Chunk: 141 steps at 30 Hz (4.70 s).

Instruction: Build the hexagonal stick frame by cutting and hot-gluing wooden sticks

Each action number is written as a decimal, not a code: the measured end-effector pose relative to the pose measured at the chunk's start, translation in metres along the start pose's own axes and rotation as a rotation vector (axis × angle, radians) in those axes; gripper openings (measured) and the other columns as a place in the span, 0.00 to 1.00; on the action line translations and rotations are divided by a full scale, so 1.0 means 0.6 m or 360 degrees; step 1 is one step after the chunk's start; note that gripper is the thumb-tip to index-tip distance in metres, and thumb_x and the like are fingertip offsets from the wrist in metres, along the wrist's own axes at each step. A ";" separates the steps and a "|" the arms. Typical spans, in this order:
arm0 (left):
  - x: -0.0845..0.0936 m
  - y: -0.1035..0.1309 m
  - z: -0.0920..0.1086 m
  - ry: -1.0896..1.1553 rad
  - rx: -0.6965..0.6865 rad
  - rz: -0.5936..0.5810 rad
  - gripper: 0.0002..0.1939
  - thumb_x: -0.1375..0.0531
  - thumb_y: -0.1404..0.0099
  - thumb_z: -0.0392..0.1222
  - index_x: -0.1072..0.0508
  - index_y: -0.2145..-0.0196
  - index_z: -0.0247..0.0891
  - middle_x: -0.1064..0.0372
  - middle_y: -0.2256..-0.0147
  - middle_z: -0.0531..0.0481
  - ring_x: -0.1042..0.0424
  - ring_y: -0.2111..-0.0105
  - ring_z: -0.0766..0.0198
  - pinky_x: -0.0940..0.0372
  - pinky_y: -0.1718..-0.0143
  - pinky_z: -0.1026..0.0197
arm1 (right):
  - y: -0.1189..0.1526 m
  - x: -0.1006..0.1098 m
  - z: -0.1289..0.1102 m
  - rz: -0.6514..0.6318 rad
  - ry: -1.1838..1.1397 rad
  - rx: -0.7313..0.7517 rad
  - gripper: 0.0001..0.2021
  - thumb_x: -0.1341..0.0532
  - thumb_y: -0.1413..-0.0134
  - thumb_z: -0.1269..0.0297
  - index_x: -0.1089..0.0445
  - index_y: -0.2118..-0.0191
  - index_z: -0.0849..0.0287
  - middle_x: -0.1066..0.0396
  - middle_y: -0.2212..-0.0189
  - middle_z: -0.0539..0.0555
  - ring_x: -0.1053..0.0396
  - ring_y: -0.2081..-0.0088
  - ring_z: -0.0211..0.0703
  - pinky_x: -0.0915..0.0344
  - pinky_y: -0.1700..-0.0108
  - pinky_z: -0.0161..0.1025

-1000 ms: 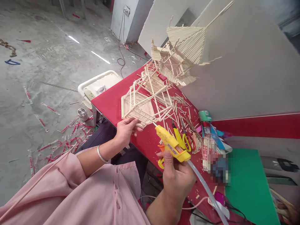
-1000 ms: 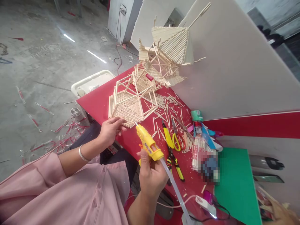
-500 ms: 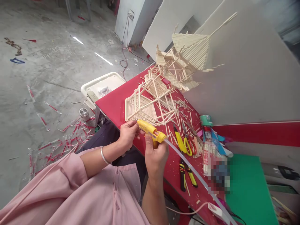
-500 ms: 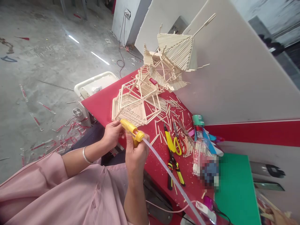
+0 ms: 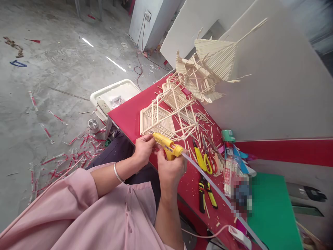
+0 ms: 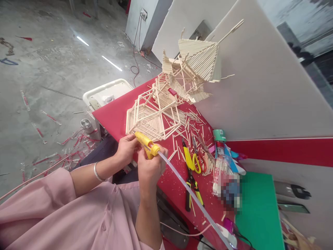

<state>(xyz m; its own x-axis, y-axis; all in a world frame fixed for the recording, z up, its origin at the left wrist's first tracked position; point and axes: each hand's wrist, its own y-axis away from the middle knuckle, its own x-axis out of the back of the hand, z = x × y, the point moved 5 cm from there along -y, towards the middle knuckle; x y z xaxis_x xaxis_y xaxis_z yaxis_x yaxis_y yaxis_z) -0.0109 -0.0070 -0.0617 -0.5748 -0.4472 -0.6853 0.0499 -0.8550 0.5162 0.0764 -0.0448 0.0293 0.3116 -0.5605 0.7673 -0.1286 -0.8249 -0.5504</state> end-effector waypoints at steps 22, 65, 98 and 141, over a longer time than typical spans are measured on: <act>-0.002 0.004 -0.004 0.0109 0.0042 -0.0053 0.18 0.26 0.56 0.45 0.21 0.70 0.32 0.23 0.74 0.47 0.28 0.79 0.67 0.33 0.77 0.65 | -0.002 -0.007 -0.010 -0.0006 0.0136 0.0103 0.13 0.40 0.49 0.66 0.35 0.57 0.61 0.27 0.64 0.59 0.26 0.62 0.51 0.31 0.61 0.43; -0.001 -0.002 0.005 -0.0060 -0.0100 -0.0075 0.15 0.29 0.52 0.47 0.25 0.73 0.32 0.23 0.68 0.42 0.24 0.75 0.62 0.39 0.82 0.68 | 0.027 0.075 0.043 0.0362 0.0493 0.0115 0.10 0.38 0.48 0.67 0.34 0.59 0.60 0.29 0.66 0.58 0.28 0.64 0.50 0.31 0.63 0.42; -0.003 0.003 0.012 -0.0098 -0.0132 -0.0041 0.14 0.29 0.51 0.45 0.25 0.74 0.32 0.24 0.70 0.44 0.25 0.76 0.63 0.39 0.83 0.68 | 0.034 0.062 0.052 0.0346 0.0458 0.0029 0.09 0.40 0.49 0.70 0.34 0.60 0.59 0.29 0.64 0.59 0.28 0.62 0.50 0.30 0.63 0.43; -0.004 0.005 0.012 -0.0158 -0.0064 -0.0084 0.14 0.29 0.49 0.45 0.25 0.72 0.32 0.23 0.68 0.42 0.25 0.76 0.63 0.39 0.83 0.67 | 0.028 0.064 0.048 0.0364 0.0350 0.0112 0.09 0.37 0.47 0.68 0.33 0.59 0.59 0.29 0.65 0.58 0.28 0.63 0.48 0.30 0.61 0.42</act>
<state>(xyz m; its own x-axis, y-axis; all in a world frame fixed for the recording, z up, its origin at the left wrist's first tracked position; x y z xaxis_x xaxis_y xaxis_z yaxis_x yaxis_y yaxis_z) -0.0151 -0.0064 -0.0549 -0.6555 -0.3750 -0.6555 0.0492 -0.8874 0.4584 0.1136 -0.0779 0.0401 0.0705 -0.7394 0.6695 -0.1039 -0.6730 -0.7323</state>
